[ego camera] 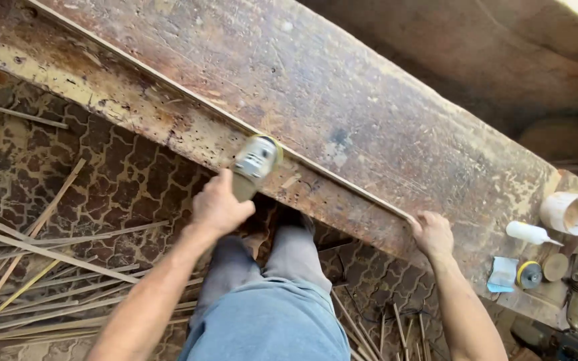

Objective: The recorder is using a handheld angle grinder with a sanding attachment to smooth and shape long, thin strips of wood on a workbench in a workshop.

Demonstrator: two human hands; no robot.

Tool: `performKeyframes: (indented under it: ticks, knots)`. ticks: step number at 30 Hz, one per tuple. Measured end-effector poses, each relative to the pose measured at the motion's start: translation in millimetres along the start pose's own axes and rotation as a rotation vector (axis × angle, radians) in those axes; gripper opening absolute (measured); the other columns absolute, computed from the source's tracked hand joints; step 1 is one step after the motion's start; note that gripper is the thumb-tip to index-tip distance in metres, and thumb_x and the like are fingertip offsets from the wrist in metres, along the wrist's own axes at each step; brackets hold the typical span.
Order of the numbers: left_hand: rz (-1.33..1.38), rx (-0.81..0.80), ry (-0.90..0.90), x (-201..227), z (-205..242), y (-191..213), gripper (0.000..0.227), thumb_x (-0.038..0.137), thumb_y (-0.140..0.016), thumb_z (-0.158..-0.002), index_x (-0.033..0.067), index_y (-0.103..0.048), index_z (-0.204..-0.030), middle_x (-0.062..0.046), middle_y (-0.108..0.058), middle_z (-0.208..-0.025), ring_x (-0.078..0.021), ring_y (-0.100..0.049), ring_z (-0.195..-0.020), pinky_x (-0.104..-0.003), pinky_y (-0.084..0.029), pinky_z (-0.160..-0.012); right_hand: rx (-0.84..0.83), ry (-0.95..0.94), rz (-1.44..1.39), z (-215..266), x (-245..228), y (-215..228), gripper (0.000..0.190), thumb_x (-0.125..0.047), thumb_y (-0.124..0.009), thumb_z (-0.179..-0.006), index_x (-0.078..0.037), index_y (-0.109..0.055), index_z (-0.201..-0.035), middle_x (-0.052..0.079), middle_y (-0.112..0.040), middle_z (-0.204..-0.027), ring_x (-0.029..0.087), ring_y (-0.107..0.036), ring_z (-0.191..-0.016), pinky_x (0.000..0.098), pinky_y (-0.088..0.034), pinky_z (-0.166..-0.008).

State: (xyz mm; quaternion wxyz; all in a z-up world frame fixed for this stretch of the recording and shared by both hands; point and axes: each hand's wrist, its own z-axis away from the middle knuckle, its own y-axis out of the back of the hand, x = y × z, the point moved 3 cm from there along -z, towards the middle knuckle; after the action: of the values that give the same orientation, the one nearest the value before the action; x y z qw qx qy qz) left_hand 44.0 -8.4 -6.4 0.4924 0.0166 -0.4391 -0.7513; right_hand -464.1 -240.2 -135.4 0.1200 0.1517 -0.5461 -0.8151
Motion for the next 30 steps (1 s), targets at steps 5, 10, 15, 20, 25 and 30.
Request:
performKeyframes:
  ticks: [5,10,15,20,25,30]
  knots:
    - [0.091,0.211,0.093,-9.8,-2.9,12.1,0.06,0.034,-0.074,-0.069,0.005,-0.052,-0.117,-0.021,-0.069,-0.107,-0.0414,-0.069,-0.097,-0.054,-0.056,-0.081,0.132,-0.024,0.061,28.8,121.0,-32.0,0.03,-0.033,-0.073,-0.093,-0.011,-0.075,-0.113,0.016,-0.072,-0.112,0.034,-0.065,-0.112,0.0449,-0.05,-0.101]
    - [0.092,0.328,0.105,20.0,-8.2,0.7,0.061,0.033,-0.074,-0.069,0.0025,-0.052,-0.117,-0.025,-0.069,-0.106,-0.0469,-0.067,-0.1,-0.057,-0.053,-0.084,0.059,-0.109,-0.22,32.2,151.5,-27.0,0.029,-0.031,-0.074,-0.089,-0.011,-0.074,-0.11,0.012,-0.074,-0.099,0.03,-0.071,-0.091,0.0416,-0.056,-0.083]
    - [0.11,0.286,0.214,56.5,-3.6,-24.4,0.063,0.033,-0.073,-0.068,0.0041,-0.051,-0.12,-0.024,-0.07,-0.105,-0.0433,-0.069,-0.099,-0.056,-0.054,-0.084,0.009,0.087,-0.181,16.0,149.4,-17.4,0.023,-0.029,-0.075,-0.089,-0.01,-0.074,-0.103,0.011,-0.072,-0.094,0.031,-0.071,-0.086,0.0411,-0.056,-0.076]
    - [0.068,0.284,0.263,86.1,5.3,-76.9,0.064,0.034,-0.073,-0.069,0.0036,-0.05,-0.121,-0.026,-0.069,-0.107,-0.0452,-0.067,-0.1,-0.057,-0.053,-0.084,0.066,0.171,-0.279,15.6,157.8,-21.6,0.021,-0.028,-0.076,-0.089,-0.009,-0.072,-0.096,0.012,-0.071,-0.09,0.031,-0.07,-0.082,0.0402,-0.055,-0.071]
    - [-0.032,0.247,0.137,143.7,31.1,-139.8,0.065,0.035,-0.076,-0.069,0.0025,-0.05,-0.118,-0.027,-0.067,-0.109,-0.0476,-0.066,-0.1,-0.059,-0.053,-0.082,0.125,0.168,-0.419,17.0,156.1,-22.9,0.02,-0.026,-0.077,-0.089,-0.008,-0.071,-0.095,0.012,-0.071,-0.086,0.031,-0.07,-0.076,0.0406,-0.055,-0.067]
    - [-0.137,-0.01,0.023,221.2,57.6,-215.6,0.065,0.036,-0.079,-0.071,0.0029,-0.048,-0.119,-0.021,-0.063,-0.108,-0.0394,-0.067,-0.097,-0.054,-0.057,-0.077,0.128,0.168,-0.459,17.7,161.2,-22.4,0.021,-0.026,-0.079,-0.088,-0.008,-0.071,-0.094,0.013,-0.071,-0.084,0.031,-0.07,-0.074,0.0405,-0.055,-0.066]
